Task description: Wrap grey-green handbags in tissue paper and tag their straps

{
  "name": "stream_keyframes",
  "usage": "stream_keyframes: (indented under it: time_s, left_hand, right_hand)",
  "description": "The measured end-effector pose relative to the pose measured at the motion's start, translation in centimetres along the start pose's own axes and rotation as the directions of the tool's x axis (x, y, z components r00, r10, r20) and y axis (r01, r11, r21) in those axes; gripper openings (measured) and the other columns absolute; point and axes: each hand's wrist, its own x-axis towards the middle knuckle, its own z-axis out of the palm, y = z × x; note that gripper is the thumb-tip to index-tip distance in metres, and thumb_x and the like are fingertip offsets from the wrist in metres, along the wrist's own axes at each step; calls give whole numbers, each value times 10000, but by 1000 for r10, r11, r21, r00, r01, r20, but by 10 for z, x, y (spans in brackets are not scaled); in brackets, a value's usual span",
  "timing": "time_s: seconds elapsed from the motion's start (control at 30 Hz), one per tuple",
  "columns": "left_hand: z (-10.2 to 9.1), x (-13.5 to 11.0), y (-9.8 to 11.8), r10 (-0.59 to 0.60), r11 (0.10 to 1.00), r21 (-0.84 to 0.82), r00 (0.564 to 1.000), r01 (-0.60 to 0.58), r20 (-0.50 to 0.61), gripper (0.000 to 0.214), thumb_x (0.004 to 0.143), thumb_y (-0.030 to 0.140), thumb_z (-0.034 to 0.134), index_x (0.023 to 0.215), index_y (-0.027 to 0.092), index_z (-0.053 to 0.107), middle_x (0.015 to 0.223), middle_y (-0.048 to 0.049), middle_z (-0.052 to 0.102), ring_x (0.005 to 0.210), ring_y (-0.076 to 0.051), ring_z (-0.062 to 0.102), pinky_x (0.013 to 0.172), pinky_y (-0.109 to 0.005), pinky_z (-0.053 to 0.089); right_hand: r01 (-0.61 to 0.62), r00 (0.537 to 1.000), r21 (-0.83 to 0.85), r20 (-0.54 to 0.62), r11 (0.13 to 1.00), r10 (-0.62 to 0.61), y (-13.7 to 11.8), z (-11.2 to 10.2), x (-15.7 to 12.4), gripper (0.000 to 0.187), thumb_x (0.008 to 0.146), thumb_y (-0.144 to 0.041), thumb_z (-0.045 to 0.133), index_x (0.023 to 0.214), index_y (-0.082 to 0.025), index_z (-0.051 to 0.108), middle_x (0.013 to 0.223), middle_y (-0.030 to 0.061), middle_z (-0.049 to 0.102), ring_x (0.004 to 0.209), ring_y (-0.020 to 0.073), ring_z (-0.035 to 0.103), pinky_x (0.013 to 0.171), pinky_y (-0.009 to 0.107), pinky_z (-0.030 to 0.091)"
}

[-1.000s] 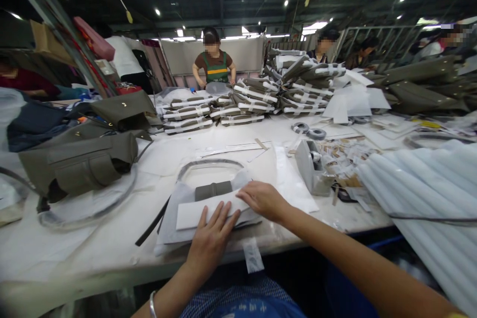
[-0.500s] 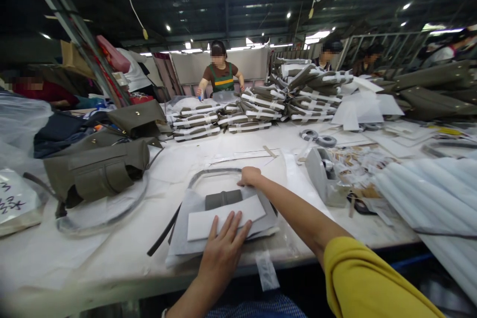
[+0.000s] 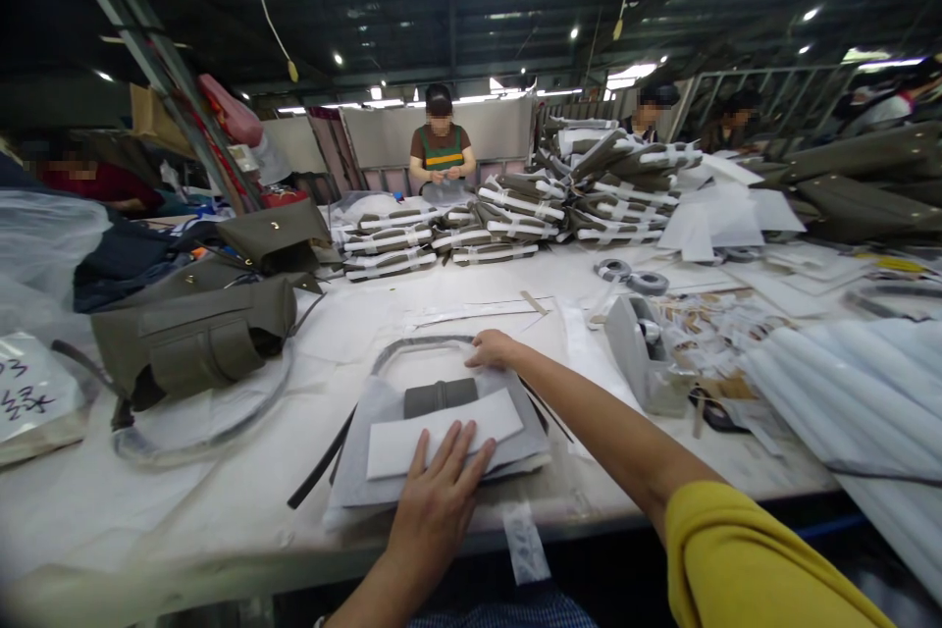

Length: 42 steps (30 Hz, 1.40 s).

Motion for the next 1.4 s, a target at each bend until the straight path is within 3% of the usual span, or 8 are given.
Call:
stream_keyframes:
  time_s: [0.23, 0.4, 0.6, 0.83, 1.0, 1.13, 1.33, 1.4]
  left_hand:
    - [-2, 1, -1, -5, 1000, -7, 1000, 5, 16, 521, 990, 362, 454, 1499, 326, 348, 1531, -23, 433, 1410, -242, 396, 1138, -536, 327]
    - [-1, 0, -2, -6, 1000, -21, 999, 7, 54, 542, 988, 381, 454, 1509, 347, 311, 1547, -7, 407, 1417, -239, 385, 1129, -537, 344]
    - [-4, 1, -2, -6, 998, -57, 996, 11, 93, 639, 947, 378, 532, 1528, 336, 268, 1570, -24, 368, 1424, -264, 370, 1139, -551, 329]
    - [-8, 3, -1, -22, 997, -68, 993, 29, 114, 639, 950, 343, 527, 1530, 339, 259, 1575, -24, 358, 1433, -264, 358, 1143, -560, 324]
    - [-7, 4, 2, -43, 997, -57, 996, 48, 84, 565, 966, 294, 500, 1503, 335, 330, 1545, -37, 413, 1422, -257, 379, 1154, -570, 304]
    - [-6, 5, 4, -61, 992, -111, 997, 66, 46, 462, 943, 266, 531, 1403, 268, 498, 1525, -60, 442, 1416, -259, 389, 1187, -563, 250]
    - [-9, 5, 8, -104, 987, -115, 992, 111, 69, 547, 943, 197, 479, 1481, 196, 380, 1529, -72, 430, 1432, -242, 363, 1199, -543, 234]
    - [-10, 6, 10, -122, 984, -121, 989, 131, 81, 581, 942, 179, 477, 1504, 226, 340, 1535, -55, 423, 1429, -237, 369, 1198, -544, 232]
  right_hand:
    - [139, 989, 380, -94, 914, -111, 9, -9, -3, 334, 598, -387, 847, 759, -141, 689, 639, -11, 654, 607, 128, 603, 574, 232, 471]
    - [289, 951, 546, -260, 787, -169, 15, -14, -13, 406, 563, -405, 858, 810, -144, 670, 669, 1, 659, 617, 127, 597, 583, 248, 481]
    - [467, 868, 552, -433, 691, -241, 9, -27, -32, 344, 593, -422, 834, 725, -159, 655, 700, 4, 683, 667, 149, 628, 661, 292, 512]
    - [602, 770, 392, -515, 696, -377, 4, -29, -88, 156, 742, -354, 765, 797, -208, 777, 829, 39, 767, 817, 213, 708, 802, 338, 551]
    - [735, 607, 1, -446, 678, -658, 24, 5, -149, 220, 933, -207, 562, 1031, -229, 758, 992, 33, 776, 908, 177, 733, 864, 288, 578]
    - [771, 464, -263, -393, 580, -794, 42, 38, -176, 320, 953, -93, 466, 1144, -209, 694, 1096, 49, 753, 1022, 176, 710, 1044, 396, 512]
    - [707, 379, -446, -417, 549, -826, 56, 64, -189, 338, 944, -54, 462, 1192, -182, 652, 1129, 67, 741, 1117, 198, 673, 1044, 438, 520]
    - [698, 338, -496, -408, 517, -848, 58, 68, -193, 323, 943, -60, 477, 1198, -165, 646, 1147, 78, 735, 1129, 210, 667, 1043, 442, 522]
